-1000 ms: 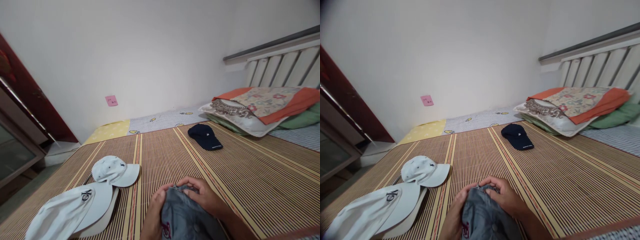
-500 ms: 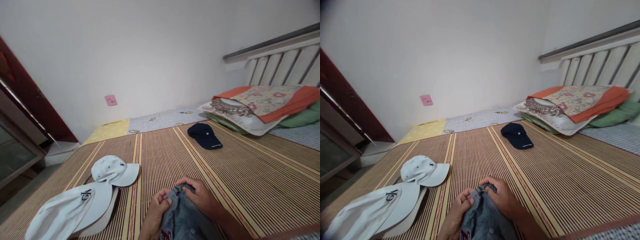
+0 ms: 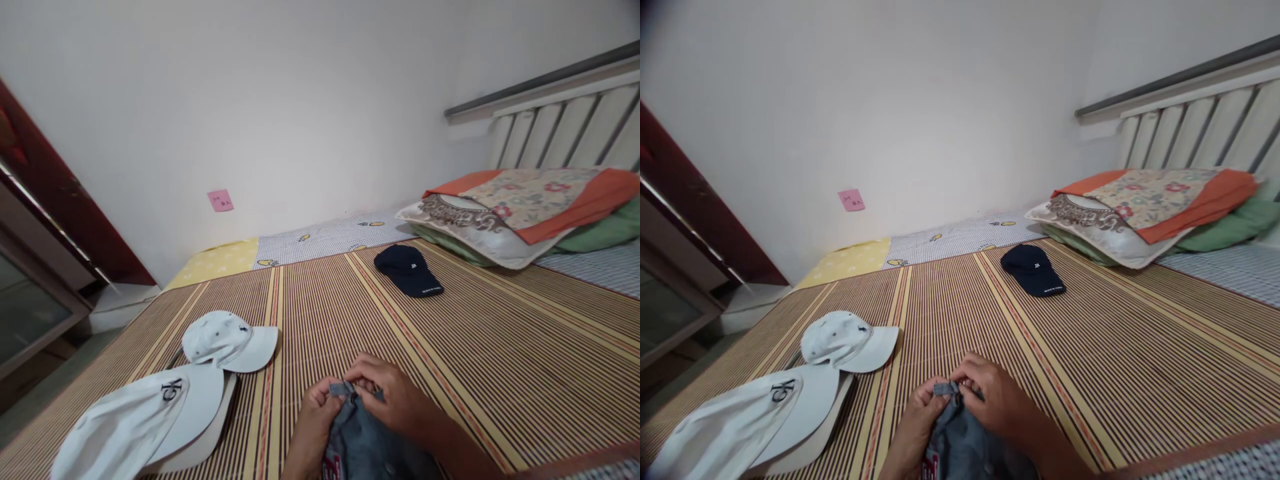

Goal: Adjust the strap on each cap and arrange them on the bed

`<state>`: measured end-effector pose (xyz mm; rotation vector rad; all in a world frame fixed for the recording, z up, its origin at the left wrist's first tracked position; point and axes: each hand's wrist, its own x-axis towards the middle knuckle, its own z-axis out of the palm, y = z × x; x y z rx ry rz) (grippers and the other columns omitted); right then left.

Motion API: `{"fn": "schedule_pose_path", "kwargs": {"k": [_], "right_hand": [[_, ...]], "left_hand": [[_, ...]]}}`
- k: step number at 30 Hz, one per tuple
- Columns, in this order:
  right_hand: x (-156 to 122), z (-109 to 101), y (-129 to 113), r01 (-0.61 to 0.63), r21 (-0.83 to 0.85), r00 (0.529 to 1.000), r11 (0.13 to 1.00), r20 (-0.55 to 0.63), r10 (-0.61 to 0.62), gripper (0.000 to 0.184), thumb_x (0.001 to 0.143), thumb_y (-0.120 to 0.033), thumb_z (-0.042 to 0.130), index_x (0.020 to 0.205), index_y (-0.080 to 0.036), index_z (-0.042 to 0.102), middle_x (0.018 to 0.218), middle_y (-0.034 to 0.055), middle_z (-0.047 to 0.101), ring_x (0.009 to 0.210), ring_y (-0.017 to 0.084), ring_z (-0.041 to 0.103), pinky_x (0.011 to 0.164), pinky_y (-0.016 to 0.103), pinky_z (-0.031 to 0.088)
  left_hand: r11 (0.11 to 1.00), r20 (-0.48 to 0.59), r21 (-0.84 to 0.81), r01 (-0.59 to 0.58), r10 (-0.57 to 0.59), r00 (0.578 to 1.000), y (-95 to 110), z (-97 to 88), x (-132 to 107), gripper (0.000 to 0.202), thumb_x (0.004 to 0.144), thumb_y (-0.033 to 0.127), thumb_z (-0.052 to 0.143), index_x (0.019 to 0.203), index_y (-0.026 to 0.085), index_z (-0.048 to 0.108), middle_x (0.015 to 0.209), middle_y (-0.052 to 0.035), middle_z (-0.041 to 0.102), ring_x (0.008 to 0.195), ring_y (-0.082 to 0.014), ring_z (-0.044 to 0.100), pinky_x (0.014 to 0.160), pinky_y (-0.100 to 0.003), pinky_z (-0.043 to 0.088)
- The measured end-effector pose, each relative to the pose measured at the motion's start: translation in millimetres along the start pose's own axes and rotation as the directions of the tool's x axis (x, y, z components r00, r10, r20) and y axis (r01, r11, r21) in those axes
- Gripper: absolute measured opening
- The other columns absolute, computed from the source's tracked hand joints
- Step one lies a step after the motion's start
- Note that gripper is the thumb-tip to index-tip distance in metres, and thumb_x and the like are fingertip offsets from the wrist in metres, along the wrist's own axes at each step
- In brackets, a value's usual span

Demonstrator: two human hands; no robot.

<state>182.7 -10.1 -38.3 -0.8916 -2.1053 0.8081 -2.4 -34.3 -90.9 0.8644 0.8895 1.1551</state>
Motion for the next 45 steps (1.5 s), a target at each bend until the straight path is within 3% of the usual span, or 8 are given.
{"fn": "schedule_pose_path", "kwargs": {"k": [9, 14, 20, 27, 30, 36, 41, 45], "right_hand": [[-2, -1, -5, -0.002, -0.098, 0.997, 0.995, 0.07, 0.009, 0.025, 0.077, -0.002, 0.053, 0.09, -0.021, 0.061, 0.09, 0.0, 0.06, 0.082, 0.017, 0.059, 0.073, 0.029, 0.044], [-4, -1, -15, -0.016, -0.219, 0.991, 0.976, 0.123, 0.044, 0.028, 0.077, 0.0, 0.049, 0.094, -0.019, 0.058, 0.093, 0.0027, 0.059, 0.084, 0.019, 0.058, 0.075, 0.032, 0.043], [-3, -3, -15, -0.03, -0.084, 0.994, 0.996, 0.105, 0.038, 0.032, 0.074, 0.004, 0.047, 0.093, -0.02, 0.058, 0.09, 0.0006, 0.06, 0.082, 0.017, 0.059, 0.073, 0.029, 0.043], [-3, -1, -3, -0.068, 0.085, 0.997, 0.994, 0.035, 0.065, 0.026, 0.078, -0.003, 0.053, 0.093, -0.021, 0.063, 0.088, -0.0006, 0.061, 0.078, 0.015, 0.06, 0.069, 0.027, 0.044], [-2, 0, -3, -0.058, 0.074, 0.998, 0.996, 0.035, 0.055, 0.018, 0.082, -0.01, 0.056, 0.091, -0.021, 0.066, 0.086, -0.0015, 0.058, 0.073, 0.014, 0.057, 0.065, 0.026, 0.043], [0, 3, 4, -0.103, 0.077, 0.995, 0.992, 0.006, 0.103, 0.02, 0.074, -0.003, 0.053, 0.079, -0.02, 0.062, 0.078, -0.0021, 0.058, 0.072, 0.014, 0.056, 0.064, 0.026, 0.041], [-3, 0, -2, -0.018, 0.047, 1.0, 0.999, 0.016, 0.017, 0.029, 0.077, -0.002, 0.052, 0.094, -0.022, 0.066, 0.092, 0.0, 0.06, 0.085, 0.016, 0.059, 0.074, 0.028, 0.045], [-5, -3, -9, -0.004, -0.04, 0.998, 0.999, 0.061, 0.006, 0.025, 0.076, -0.004, 0.057, 0.092, -0.022, 0.063, 0.09, -0.0009, 0.058, 0.084, 0.016, 0.059, 0.075, 0.029, 0.044]], "left_hand": [[0.995, 0.012, 0.092, -0.048, 0.047, 0.999, -4, -2.1, 3, 0.04, 0.067, 0.049, 0.089, 0.071, 0.014, 0.07, 0.06, 0.005, 0.051, 0.057, -0.0083, 0.038, 0.054, -0.02, 0.029], [0.997, 0.052, 0.079, -0.006, 0.002, 0.999, 1, 2.5, -2, 0.044, 0.068, 0.053, 0.087, 0.074, 0.014, 0.067, 0.065, 0.0026, 0.054, 0.059, -0.0094, 0.041, 0.056, -0.021, 0.031], [0.999, 0.059, 0.03, 0.038, -0.04, 0.997, 8, 9.0, -6, 0.042, 0.072, 0.047, 0.085, 0.069, 0.016, 0.058, 0.064, 0.0031, 0.052, 0.058, -0.009, 0.039, 0.054, -0.021, 0.029], [0.998, 0.011, 0.057, 0.014, -0.015, 1.0, 5, 8.0, -3, 0.043, 0.071, 0.051, 0.086, 0.071, 0.016, 0.061, 0.063, 0.0033, 0.054, 0.059, -0.01, 0.041, 0.056, -0.021, 0.033], [0.996, 0.002, 0.084, -0.009, 0.009, 1.0, 4, 8.3, -4, 0.045, 0.07, 0.055, 0.085, 0.071, 0.017, 0.061, 0.063, 0.004, 0.052, 0.059, -0.0101, 0.04, 0.057, -0.021, 0.032], [0.992, 0.01, 0.124, -0.012, 0.011, 1.0, 5, 8.6, -6, 0.044, 0.072, 0.056, 0.083, 0.073, 0.016, 0.065, 0.064, 0.0028, 0.054, 0.059, -0.0104, 0.04, 0.056, -0.022, 0.031], [0.994, 0.001, 0.105, -0.025, 0.025, 1.0, 6, 7.8, -4, 0.044, 0.073, 0.052, 0.084, 0.068, 0.017, 0.059, 0.061, 0.005, 0.05, 0.056, -0.0087, 0.037, 0.055, -0.02, 0.031], [0.995, 0.008, 0.096, -0.026, 0.025, 1.0, 4, 5.9, -2, 0.049, 0.066, 0.055, 0.088, 0.065, 0.017, 0.057, 0.059, 0.0054, 0.048, 0.055, -0.0081, 0.036, 0.052, -0.02, 0.028]]}}
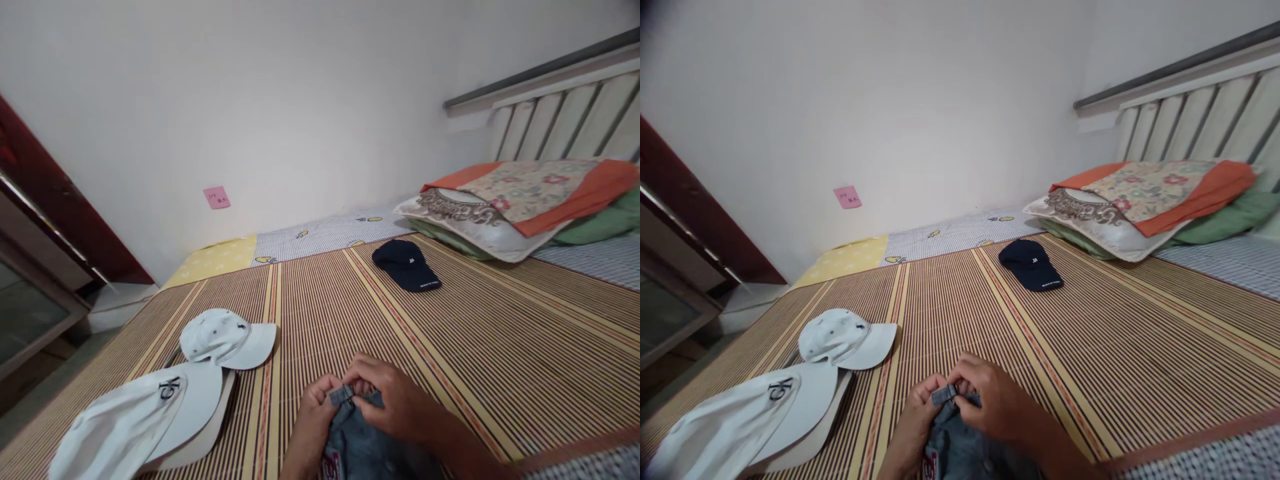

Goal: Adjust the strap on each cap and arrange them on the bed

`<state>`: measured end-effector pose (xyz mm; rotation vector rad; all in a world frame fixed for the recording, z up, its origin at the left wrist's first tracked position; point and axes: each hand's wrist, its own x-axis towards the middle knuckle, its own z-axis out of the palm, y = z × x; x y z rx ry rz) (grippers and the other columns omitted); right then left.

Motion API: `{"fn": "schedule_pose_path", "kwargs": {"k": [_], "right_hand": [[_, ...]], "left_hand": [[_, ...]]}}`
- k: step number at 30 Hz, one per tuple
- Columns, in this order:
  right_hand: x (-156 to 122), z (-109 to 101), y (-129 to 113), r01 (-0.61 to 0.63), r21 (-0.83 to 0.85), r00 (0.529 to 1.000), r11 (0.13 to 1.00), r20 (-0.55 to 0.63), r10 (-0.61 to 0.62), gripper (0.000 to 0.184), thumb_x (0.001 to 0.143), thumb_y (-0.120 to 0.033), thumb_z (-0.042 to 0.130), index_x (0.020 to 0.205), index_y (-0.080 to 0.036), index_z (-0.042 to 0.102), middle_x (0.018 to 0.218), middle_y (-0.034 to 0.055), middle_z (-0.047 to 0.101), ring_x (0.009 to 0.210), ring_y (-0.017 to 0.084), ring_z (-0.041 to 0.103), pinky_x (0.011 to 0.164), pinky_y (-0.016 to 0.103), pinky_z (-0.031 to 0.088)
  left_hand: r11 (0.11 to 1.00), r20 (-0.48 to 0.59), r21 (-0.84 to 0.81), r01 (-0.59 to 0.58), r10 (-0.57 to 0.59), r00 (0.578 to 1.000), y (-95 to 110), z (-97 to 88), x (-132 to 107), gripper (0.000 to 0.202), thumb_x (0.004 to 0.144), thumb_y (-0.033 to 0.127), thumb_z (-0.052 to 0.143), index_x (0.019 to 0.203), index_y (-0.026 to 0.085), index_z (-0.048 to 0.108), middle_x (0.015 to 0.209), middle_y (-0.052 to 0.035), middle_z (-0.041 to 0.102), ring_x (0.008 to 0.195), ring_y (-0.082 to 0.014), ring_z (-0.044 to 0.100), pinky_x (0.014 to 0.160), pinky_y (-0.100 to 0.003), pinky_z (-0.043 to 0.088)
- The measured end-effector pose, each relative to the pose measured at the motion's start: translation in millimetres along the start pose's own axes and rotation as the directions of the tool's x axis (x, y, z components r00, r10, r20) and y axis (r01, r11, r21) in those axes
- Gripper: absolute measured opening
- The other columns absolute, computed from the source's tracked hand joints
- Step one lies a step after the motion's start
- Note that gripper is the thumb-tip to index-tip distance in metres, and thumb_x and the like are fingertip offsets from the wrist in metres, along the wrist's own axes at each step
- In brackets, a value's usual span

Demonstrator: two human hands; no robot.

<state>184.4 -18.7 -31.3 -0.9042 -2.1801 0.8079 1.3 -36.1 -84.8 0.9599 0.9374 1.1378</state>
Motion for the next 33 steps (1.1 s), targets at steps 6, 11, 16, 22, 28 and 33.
{"fn": "schedule_pose_path", "kwargs": {"k": [6, 11, 16, 22, 28, 33], "right_hand": [[1, 4, 2, -0.06, 0.067, 0.998, 0.996, -0.026, 0.062, 0.023, 0.077, -0.004, 0.054, 0.089, -0.021, 0.061, 0.089, -0.0003, 0.061, 0.08, 0.016, 0.06, 0.072, 0.028, 0.047], [0, -3, 7, -0.17, 0.347, 0.985, 0.922, 0.094, 0.147, 0.019, 0.068, -0.008, 0.059, 0.081, -0.02, 0.058, 0.077, -0.0039, 0.057, 0.07, 0.014, 0.055, 0.064, 0.026, 0.044], [-4, -6, 20, -0.253, 0.578, 0.963, 0.776, 0.23, 0.142, 0.019, 0.067, -0.012, 0.065, 0.079, -0.02, 0.053, 0.074, -0.0063, 0.055, 0.066, 0.01, 0.05, 0.06, 0.023, 0.037], [-3, 0, 28, -0.23, 0.763, 0.971, 0.604, 0.222, 0.089, 0.02, 0.072, -0.021, 0.07, 0.076, -0.02, 0.051, 0.073, -0.0052, 0.059, 0.067, 0.013, 0.065, 0.065, 0.026, 0.047], [-3, 0, 19, -0.215, 0.614, 0.976, 0.76, 0.127, 0.174, 0.019, 0.074, -0.012, 0.065, 0.092, -0.018, 0.064, 0.078, -0.0039, 0.061, 0.07, 0.012, 0.061, 0.064, 0.024, 0.045], [-3, 0, 11, -0.185, 0.427, 0.982, 0.885, 0.039, 0.186, 0.019, 0.072, -0.008, 0.058, 0.086, -0.019, 0.063, 0.081, -0.0012, 0.063, 0.073, 0.015, 0.064, 0.067, 0.027, 0.05]], "left_hand": [[1.0, 0.012, 0.01, 0.018, -0.018, 1.0, -2, -0.6, 0, 0.048, 0.069, 0.057, 0.085, 0.068, 0.017, 0.059, 0.059, 0.0048, 0.048, 0.054, -0.0085, 0.035, 0.052, -0.021, 0.027], [1.0, 0.027, 0.018, 0.013, -0.014, 1.0, 3, 1.4, -10, 0.045, 0.077, 0.059, 0.078, 0.075, 0.015, 0.068, 0.066, 0.0015, 0.052, 0.061, -0.0118, 0.042, 0.058, -0.022, 0.034], [0.993, 0.21, -0.108, 0.039, -0.015, 0.978, 7, 4.3, -15, 0.051, 0.075, 0.061, 0.078, 0.084, 0.012, 0.072, 0.069, -0.0018, 0.056, 0.06, -0.011, 0.045, 0.057, -0.022, 0.034], [0.974, 0.242, -0.212, 0.073, -0.02, 0.97, 8, 7.9, -11, 0.03, 0.081, 0.043, 0.078, 0.084, 0.013, 0.075, 0.066, -0.0041, 0.065, 0.062, -0.0135, 0.057, 0.065, -0.024, 0.045], [0.966, 0.018, -0.247, 0.077, -0.075, 0.997, 3, 4.4, -12, 0.034, 0.08, 0.046, 0.08, 0.078, 0.013, 0.074, 0.067, -0.0018, 0.065, 0.062, -0.0113, 0.056, 0.062, -0.021, 0.045], [0.967, 0.104, -0.243, 0.077, -0.053, 0.993, 7, 7.2, -10, 0.031, 0.085, 0.042, 0.076, 0.085, 0.011, 0.075, 0.068, -0.0034, 0.066, 0.065, -0.0117, 0.058, 0.062, -0.02, 0.046]]}}
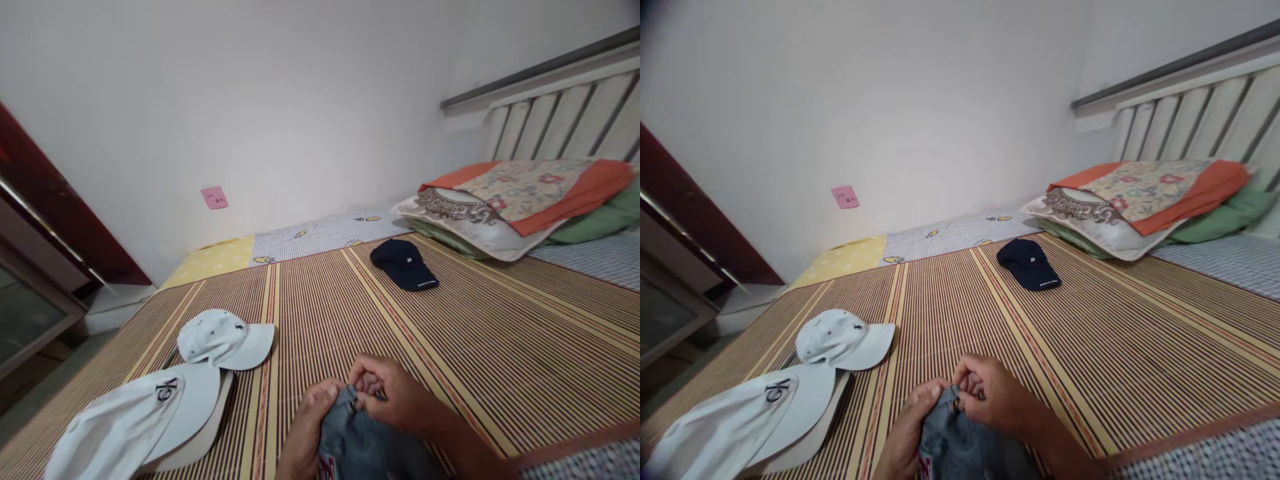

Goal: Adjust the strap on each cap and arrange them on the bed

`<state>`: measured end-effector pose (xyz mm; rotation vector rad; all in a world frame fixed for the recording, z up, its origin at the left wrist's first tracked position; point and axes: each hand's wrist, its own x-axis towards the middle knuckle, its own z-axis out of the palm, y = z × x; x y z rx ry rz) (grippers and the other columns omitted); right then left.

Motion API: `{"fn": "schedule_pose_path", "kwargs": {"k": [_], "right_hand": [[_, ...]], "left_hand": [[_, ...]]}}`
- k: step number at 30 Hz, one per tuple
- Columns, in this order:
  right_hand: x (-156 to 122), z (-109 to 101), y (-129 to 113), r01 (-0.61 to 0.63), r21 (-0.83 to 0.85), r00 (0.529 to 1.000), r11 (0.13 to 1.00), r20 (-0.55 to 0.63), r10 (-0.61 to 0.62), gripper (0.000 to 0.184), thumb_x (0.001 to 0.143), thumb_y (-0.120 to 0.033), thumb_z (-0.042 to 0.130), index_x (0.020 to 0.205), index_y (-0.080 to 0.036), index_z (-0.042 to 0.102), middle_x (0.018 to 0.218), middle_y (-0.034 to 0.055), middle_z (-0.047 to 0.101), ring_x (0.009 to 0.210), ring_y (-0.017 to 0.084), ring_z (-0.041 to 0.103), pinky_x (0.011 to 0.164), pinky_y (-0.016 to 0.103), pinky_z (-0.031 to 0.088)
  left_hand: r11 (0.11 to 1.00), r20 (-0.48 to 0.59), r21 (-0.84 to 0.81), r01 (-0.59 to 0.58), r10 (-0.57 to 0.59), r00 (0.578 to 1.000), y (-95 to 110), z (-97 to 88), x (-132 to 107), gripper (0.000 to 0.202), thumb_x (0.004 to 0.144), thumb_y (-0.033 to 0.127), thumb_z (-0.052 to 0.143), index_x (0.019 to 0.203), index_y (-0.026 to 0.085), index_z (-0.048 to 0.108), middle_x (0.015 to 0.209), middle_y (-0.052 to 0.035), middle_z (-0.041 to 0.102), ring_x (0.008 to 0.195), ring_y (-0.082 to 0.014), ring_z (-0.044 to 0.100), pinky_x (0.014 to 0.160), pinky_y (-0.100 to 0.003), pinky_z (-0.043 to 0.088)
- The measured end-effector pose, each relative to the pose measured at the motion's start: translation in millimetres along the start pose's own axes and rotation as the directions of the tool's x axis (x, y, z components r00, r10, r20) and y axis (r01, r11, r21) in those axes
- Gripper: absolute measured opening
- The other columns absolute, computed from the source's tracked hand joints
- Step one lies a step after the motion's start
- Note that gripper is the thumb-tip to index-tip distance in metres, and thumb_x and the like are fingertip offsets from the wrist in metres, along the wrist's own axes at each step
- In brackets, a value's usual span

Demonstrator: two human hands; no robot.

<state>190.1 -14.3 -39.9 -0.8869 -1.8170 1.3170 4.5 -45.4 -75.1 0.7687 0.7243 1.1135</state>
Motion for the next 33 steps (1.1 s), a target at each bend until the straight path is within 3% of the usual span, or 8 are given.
{"fn": "schedule_pose_path", "kwargs": {"k": [7, 12, 14, 17, 20, 28, 30, 33], "right_hand": [[-1, 4, -5, 0.104, -0.354, 0.992, 0.929, -0.033, -0.123, 0.023, 0.077, -0.006, 0.052, 0.088, -0.021, 0.065, 0.085, 0.0006, 0.064, 0.074, 0.017, 0.063, 0.066, 0.028, 0.048], [3, 10, 8, -0.118, 0.009, 0.992, 0.993, -0.041, 0.118, 0.012, 0.084, -0.015, 0.051, 0.092, -0.021, 0.058, 0.064, -0.0042, 0.06, 0.06, 0.017, 0.067, 0.058, 0.028, 0.051], [4, 10, 10, -0.126, 0.061, 0.991, 0.99, -0.033, 0.128, 0.011, 0.087, -0.017, 0.05, 0.094, -0.021, 0.057, 0.063, -0.0049, 0.059, 0.059, 0.017, 0.066, 0.058, 0.028, 0.052], [3, 7, 5, 0.06, -0.265, 0.997, 0.962, -0.034, -0.072, 0.019, 0.084, -0.01, 0.051, 0.094, -0.02, 0.064, 0.085, 0.0017, 0.065, 0.076, 0.019, 0.067, 0.068, 0.03, 0.05], [-1, 4, -3, 0.141, -0.595, 0.989, 0.792, 0.042, -0.145, 0.022, 0.085, -0.006, 0.051, 0.093, -0.018, 0.067, 0.092, 0.0052, 0.067, 0.086, 0.022, 0.065, 0.075, 0.034, 0.047], [-4, 11, 2, 0.081, -0.777, 0.995, 0.624, 0.031, -0.091, 0.017, 0.092, -0.008, 0.051, 0.087, -0.017, 0.064, 0.085, 0.0065, 0.072, 0.079, 0.024, 0.068, 0.07, 0.035, 0.042], [-1, 13, 9, 0.042, -0.76, 0.995, 0.649, -0.025, -0.095, 0.017, 0.09, -0.007, 0.051, 0.086, -0.017, 0.065, 0.084, 0.0072, 0.072, 0.079, 0.024, 0.068, 0.069, 0.035, 0.042], [6, 12, 19, -0.08, -0.566, 0.985, 0.82, -0.171, -0.022, 0.016, 0.083, -0.006, 0.054, 0.082, -0.018, 0.065, 0.074, 0.0035, 0.07, 0.071, 0.022, 0.069, 0.064, 0.031, 0.045]], "left_hand": [[1.0, 0.014, 0.002, -0.015, 0.015, 1.0, -1, 0.8, 2, 0.027, 0.08, 0.038, 0.083, 0.08, 0.013, 0.073, 0.068, 0.0003, 0.062, 0.06, -0.0085, 0.053, 0.059, -0.018, 0.042], [0.999, 0.031, 0.033, -0.025, 0.024, 0.999, -2, 3.1, 3, 0.03, 0.086, 0.042, 0.075, 0.081, 0.013, 0.072, 0.07, -0.0026, 0.065, 0.066, -0.0119, 0.056, 0.064, -0.021, 0.044], [0.999, 0.016, 0.033, -0.036, 0.036, 0.999, -3, 2.4, 3, 0.029, 0.087, 0.042, 0.075, 0.081, 0.014, 0.071, 0.07, -0.0023, 0.065, 0.066, -0.0119, 0.055, 0.064, -0.021, 0.043], [0.996, -0.045, 0.084, -0.033, 0.037, 0.998, -6, -2.3, 6, 0.033, 0.082, 0.045, 0.079, 0.078, 0.015, 0.068, 0.066, 0.0002, 0.061, 0.06, -0.0102, 0.05, 0.06, -0.021, 0.04], [0.987, -0.086, 0.159, -0.024, 0.038, 0.996, -9, -7.5, 8, 0.041, 0.077, 0.052, 0.082, 0.074, 0.015, 0.065, 0.062, 0.0018, 0.056, 0.056, -0.0096, 0.045, 0.056, -0.021, 0.036], [0.973, -0.176, 0.226, -0.055, 0.096, 0.98, -11, -5.3, 6, 0.048, 0.078, 0.059, 0.078, 0.067, 0.017, 0.057, 0.062, 0.0045, 0.046, 0.059, -0.0109, 0.039, 0.055, -0.023, 0.033], [0.972, -0.168, 0.23, -0.053, 0.093, 0.981, -11, -4.2, 5, 0.047, 0.078, 0.059, 0.078, 0.07, 0.017, 0.059, 0.064, 0.0034, 0.049, 0.06, -0.0116, 0.042, 0.056, -0.023, 0.035], [0.974, -0.13, 0.222, -0.046, 0.076, 0.989, -10, -3.8, 5, 0.046, 0.078, 0.058, 0.078, 0.073, 0.015, 0.062, 0.066, 0.0023, 0.052, 0.061, -0.0115, 0.045, 0.058, -0.023, 0.036]]}}
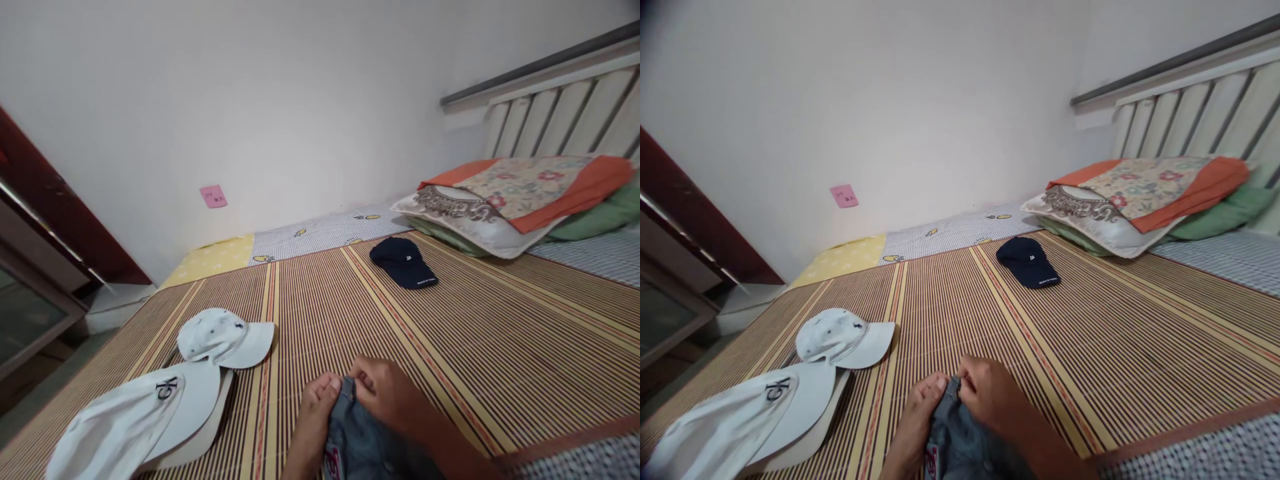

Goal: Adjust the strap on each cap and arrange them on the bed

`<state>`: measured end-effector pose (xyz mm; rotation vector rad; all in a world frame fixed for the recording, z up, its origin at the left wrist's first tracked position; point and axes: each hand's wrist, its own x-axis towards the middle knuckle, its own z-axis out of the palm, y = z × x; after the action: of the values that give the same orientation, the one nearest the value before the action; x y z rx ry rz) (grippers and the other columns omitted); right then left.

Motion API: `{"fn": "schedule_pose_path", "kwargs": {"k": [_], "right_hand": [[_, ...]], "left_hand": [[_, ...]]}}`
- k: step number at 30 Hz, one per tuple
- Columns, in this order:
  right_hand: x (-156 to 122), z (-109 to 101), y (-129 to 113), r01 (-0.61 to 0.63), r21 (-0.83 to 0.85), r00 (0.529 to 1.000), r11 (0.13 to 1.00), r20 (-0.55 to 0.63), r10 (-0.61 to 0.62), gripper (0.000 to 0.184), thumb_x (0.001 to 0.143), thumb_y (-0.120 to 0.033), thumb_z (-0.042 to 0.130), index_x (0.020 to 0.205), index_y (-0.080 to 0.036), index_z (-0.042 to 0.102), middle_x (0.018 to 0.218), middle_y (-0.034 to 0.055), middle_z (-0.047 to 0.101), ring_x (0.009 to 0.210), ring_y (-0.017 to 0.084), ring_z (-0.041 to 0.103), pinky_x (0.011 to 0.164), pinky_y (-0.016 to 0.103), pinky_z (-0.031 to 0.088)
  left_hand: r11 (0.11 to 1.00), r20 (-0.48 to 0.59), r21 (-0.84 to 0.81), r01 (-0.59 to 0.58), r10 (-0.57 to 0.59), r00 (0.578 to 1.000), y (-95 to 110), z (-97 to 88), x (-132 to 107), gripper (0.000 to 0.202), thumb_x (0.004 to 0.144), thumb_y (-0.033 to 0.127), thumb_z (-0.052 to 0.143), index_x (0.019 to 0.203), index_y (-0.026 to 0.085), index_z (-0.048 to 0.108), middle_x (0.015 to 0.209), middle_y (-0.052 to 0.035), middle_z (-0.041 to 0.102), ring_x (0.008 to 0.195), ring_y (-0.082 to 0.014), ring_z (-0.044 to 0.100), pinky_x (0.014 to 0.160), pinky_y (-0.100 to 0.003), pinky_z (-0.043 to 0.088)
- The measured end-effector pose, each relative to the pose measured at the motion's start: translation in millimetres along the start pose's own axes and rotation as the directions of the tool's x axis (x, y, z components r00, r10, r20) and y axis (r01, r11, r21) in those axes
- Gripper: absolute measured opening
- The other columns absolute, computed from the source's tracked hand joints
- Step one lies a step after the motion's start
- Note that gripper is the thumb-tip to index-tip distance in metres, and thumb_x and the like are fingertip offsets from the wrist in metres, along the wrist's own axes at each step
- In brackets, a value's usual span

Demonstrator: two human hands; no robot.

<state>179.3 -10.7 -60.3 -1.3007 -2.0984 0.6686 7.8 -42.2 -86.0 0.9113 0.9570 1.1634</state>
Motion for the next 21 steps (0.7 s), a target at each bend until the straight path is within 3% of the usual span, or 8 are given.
{"fn": "schedule_pose_path", "kwargs": {"k": [3, 5, 9, 11, 16, 18, 21], "right_hand": [[5, -3, 7, -0.141, 0.339, 0.99, 0.93, 0.027, 0.14, 0.012, 0.083, -0.01, 0.055, 0.081, -0.018, 0.064, 0.063, -0.0014, 0.064, 0.058, 0.017, 0.067, 0.057, 0.027, 0.047], [5, -9, 7, -0.076, 0.399, 0.997, 0.914, 0.01, 0.078, 0.012, 0.086, -0.015, 0.055, 0.089, -0.018, 0.066, 0.068, -0.0009, 0.066, 0.06, 0.017, 0.066, 0.059, 0.026, 0.049], [0, -19, -3, 0.265, 0.176, 0.964, 0.948, -0.01, -0.267, 0.027, 0.087, -0.008, 0.052, 0.101, -0.021, 0.071, 0.099, 0.0047, 0.071, 0.091, 0.019, 0.067, 0.08, 0.031, 0.05], [-3, -21, -7, 0.304, 0.1, 0.95, 0.947, 0.046, -0.31, 0.029, 0.086, -0.004, 0.049, 0.099, -0.02, 0.07, 0.102, 0.0056, 0.07, 0.096, 0.02, 0.066, 0.084, 0.033, 0.049], [-7, -14, -12, 0.256, -0.047, 0.964, 0.966, 0.086, -0.251, 0.023, 0.082, -0.002, 0.048, 0.088, -0.02, 0.06, 0.091, 0.0039, 0.066, 0.085, 0.02, 0.062, 0.076, 0.032, 0.046], [-6, -9, -12, 0.231, -0.076, 0.973, 0.97, 0.048, -0.228, 0.021, 0.08, -0.001, 0.047, 0.083, -0.02, 0.056, 0.085, 0.003, 0.063, 0.08, 0.02, 0.06, 0.072, 0.032, 0.044], [-2, -2, -6, 0.051, 0.12, 0.996, 0.991, -0.075, -0.042, 0.016, 0.077, -0.005, 0.05, 0.078, -0.02, 0.054, 0.076, 0.001, 0.062, 0.073, 0.018, 0.061, 0.066, 0.03, 0.044]], "left_hand": [[1.0, 0.024, -0.028, 0.013, -0.013, 1.0, 1, -1.5, 2, 0.042, 0.079, 0.054, 0.08, 0.078, 0.015, 0.066, 0.067, 0.0017, 0.056, 0.06, -0.0107, 0.047, 0.058, -0.022, 0.036], [0.999, 0.052, -0.026, 0.02, -0.019, 0.998, 1, -2.8, 3, 0.039, 0.079, 0.051, 0.081, 0.081, 0.015, 0.067, 0.069, 0.0007, 0.059, 0.06, -0.0103, 0.047, 0.058, -0.022, 0.036], [1.0, 0.074, -0.007, 0.013, -0.012, 0.997, -1, -4.2, 5, 0.04, 0.081, 0.053, 0.078, 0.08, 0.014, 0.067, 0.068, 0.0005, 0.058, 0.062, -0.011, 0.047, 0.059, -0.022, 0.036], [1.0, 0.072, 0.009, 0.005, -0.005, 0.997, -1, -4.1, 5, 0.041, 0.082, 0.054, 0.076, 0.079, 0.015, 0.066, 0.068, 0.0013, 0.056, 0.061, -0.0109, 0.045, 0.058, -0.023, 0.035], [0.996, 0.066, 0.086, -0.013, 0.008, 0.998, 3, -1.2, 1, 0.046, 0.081, 0.059, 0.075, 0.073, 0.015, 0.063, 0.063, 0.0031, 0.049, 0.058, -0.0105, 0.039, 0.055, -0.023, 0.029], [0.993, 0.041, 0.118, -0.027, 0.022, 0.999, 5, 0.9, 0, 0.049, 0.08, 0.061, 0.074, 0.07, 0.016, 0.062, 0.064, 0.0031, 0.048, 0.059, -0.0111, 0.039, 0.056, -0.023, 0.03], [0.989, 0.024, 0.142, -0.031, 0.028, 0.999, 6, 2.9, -1, 0.05, 0.081, 0.064, 0.071, 0.07, 0.017, 0.061, 0.065, 0.0026, 0.049, 0.063, -0.0125, 0.042, 0.059, -0.023, 0.034]]}}
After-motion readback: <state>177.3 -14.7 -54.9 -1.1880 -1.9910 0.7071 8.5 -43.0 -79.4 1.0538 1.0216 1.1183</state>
